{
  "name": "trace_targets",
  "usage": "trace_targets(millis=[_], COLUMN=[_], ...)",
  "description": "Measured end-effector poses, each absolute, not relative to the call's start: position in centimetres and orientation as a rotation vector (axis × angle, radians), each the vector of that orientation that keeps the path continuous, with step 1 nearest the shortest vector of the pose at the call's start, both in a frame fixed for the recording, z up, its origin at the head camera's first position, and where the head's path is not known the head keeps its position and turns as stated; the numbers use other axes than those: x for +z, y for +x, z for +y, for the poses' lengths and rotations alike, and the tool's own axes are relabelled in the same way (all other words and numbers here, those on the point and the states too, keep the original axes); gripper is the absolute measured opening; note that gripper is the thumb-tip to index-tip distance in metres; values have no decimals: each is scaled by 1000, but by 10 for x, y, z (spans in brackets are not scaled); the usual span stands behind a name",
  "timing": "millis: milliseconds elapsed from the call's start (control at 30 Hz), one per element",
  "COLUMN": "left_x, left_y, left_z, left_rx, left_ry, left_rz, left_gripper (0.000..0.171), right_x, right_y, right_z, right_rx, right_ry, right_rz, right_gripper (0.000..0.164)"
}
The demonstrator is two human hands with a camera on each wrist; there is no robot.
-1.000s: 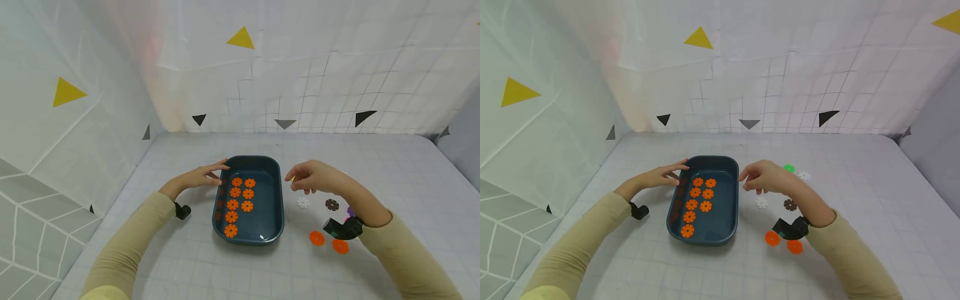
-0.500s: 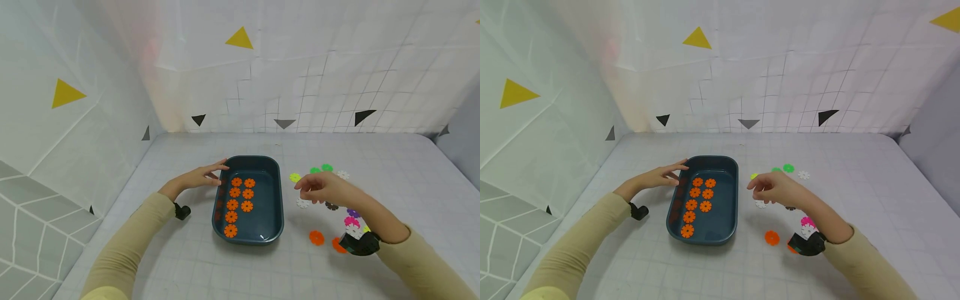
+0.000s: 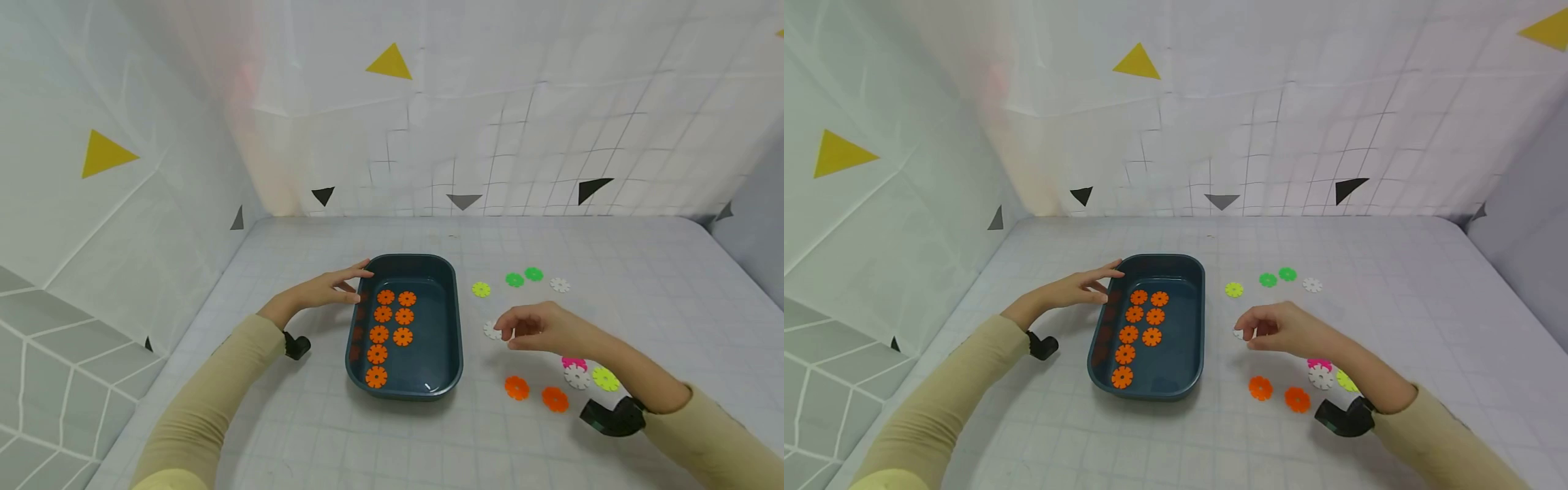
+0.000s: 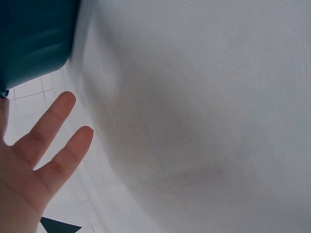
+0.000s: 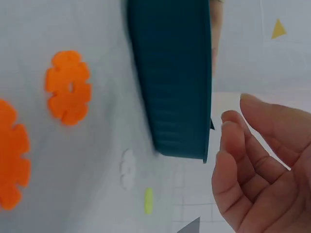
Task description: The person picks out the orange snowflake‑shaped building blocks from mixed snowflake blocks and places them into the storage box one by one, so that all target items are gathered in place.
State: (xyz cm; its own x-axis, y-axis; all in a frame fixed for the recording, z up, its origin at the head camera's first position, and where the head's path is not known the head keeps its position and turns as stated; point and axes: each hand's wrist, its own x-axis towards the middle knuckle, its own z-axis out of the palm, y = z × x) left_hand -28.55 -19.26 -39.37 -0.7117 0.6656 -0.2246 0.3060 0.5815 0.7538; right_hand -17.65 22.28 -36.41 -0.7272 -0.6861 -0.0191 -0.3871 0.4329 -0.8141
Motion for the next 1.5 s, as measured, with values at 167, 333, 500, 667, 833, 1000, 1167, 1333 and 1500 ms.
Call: trace_targets(millis=[167,333,500,667,833,1000,1167,1333,1500], left_x=[-394,-394,-393,-392,-392,-392,-391,-391,-391], left_y=[-285,-285,-285,-285,-285,-285,-283,-279,-271], left_z=[-193,-193,-192,-192,-192,-191,-190,-188,-189], left_rx=[973,974,968,969,971,969,930,894,873], left_ry=[767,772,771,772,779,788,807,830,885], left_rz=[2327,2326,2331,2330,2332,2329,2348,2405,2438], left_gripper=[56,56,56,56,56,56,61,61,59], right_x=[-375,-381,-391,-398,-403,-403,-403,-404,-405], right_y=[-177,-177,-178,-176,-174,-174,-173,-173,-171], right_z=[228,233,237,240,239,233,230,229,228], right_rx=[-1114,-1026,-945,-899,-874,-795,-706,-681,-688], right_ry=[-950,-965,-970,-1070,-1043,-999,-993,-990,-997], right_rz=[2337,2309,2295,2269,2240,2274,2307,2288,2273], right_gripper=[21,23,20,21,22,26,28,26,25])
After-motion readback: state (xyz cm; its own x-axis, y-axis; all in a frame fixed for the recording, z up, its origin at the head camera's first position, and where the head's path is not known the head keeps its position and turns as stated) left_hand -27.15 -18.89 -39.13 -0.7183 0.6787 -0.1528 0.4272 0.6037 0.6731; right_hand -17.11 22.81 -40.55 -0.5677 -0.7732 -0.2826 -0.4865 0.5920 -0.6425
